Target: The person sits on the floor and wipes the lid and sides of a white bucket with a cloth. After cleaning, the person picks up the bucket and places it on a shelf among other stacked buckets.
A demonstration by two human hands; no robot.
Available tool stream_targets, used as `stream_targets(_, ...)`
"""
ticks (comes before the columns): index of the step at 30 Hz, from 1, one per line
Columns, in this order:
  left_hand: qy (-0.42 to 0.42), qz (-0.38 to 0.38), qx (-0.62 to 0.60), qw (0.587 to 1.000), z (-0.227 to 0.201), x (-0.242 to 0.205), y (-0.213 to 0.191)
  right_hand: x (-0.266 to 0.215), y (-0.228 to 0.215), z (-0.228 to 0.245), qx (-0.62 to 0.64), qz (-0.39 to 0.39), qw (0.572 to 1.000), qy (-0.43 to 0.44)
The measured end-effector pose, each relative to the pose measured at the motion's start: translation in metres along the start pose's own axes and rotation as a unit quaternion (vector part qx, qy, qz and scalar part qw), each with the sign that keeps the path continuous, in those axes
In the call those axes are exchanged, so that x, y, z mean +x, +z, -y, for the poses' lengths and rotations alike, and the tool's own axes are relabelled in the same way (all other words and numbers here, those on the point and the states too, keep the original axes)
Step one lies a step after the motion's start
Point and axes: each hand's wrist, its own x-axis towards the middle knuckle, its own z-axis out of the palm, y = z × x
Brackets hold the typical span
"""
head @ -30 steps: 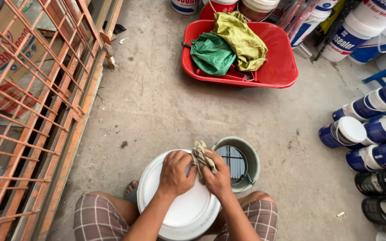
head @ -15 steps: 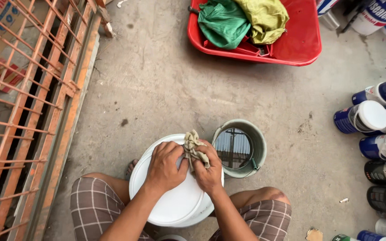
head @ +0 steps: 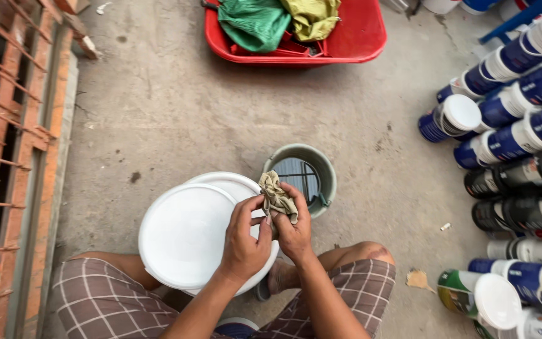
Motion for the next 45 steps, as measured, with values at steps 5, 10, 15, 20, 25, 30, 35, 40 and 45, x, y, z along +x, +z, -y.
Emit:
stream_targets(5,0.030,0.045,0.059,0.997,0.003,-0.025,0.030,-0.028,-0.022,-0.006,0.064,-0.014,0.996,0.053)
stream_targets(10,0.052,0.070,0.159,0.983,0.047,-0.051,0.047,-0.038,-0.036,-0.059,-0.069,-0.010,0.997,0.038)
stream_targets(15,0.082,0.095,0.292,0.948,0.088,-0.073,0.043,-0.055,-0.028,-0.086,-0.189,0.023,0.980,0.063)
stream_targets(20,0.035,0.126,0.353,0.926,0.130,-0.095,0.039,-0.057,-0.027,-0.104,-0.328,0.120,0.937,0.005)
stream_targets(25,0.040,0.119,0.368,0.921,0.133,-0.089,0.041,-0.050,-0.028,-0.092,-0.305,0.108,0.946,-0.008)
stream_targets(30,0.047,0.143,0.328,0.933,0.084,-0.073,0.040,-0.039,-0.034,-0.039,-0.241,0.089,0.966,0.005)
stream_targets(35,0.081,0.139,0.303,0.939,0.043,-0.057,0.046,-0.030,-0.045,-0.003,-0.221,0.050,0.974,-0.021)
stream_targets(40,0.143,0.097,0.303,0.937,0.018,-0.038,0.034,-0.021,-0.041,0.033,-0.215,0.026,0.974,-0.069)
stream_targets(45,0.103,0.092,0.267,0.954,0.015,-0.022,0.026,-0.012,-0.033,0.050,-0.219,0.020,0.970,-0.099)
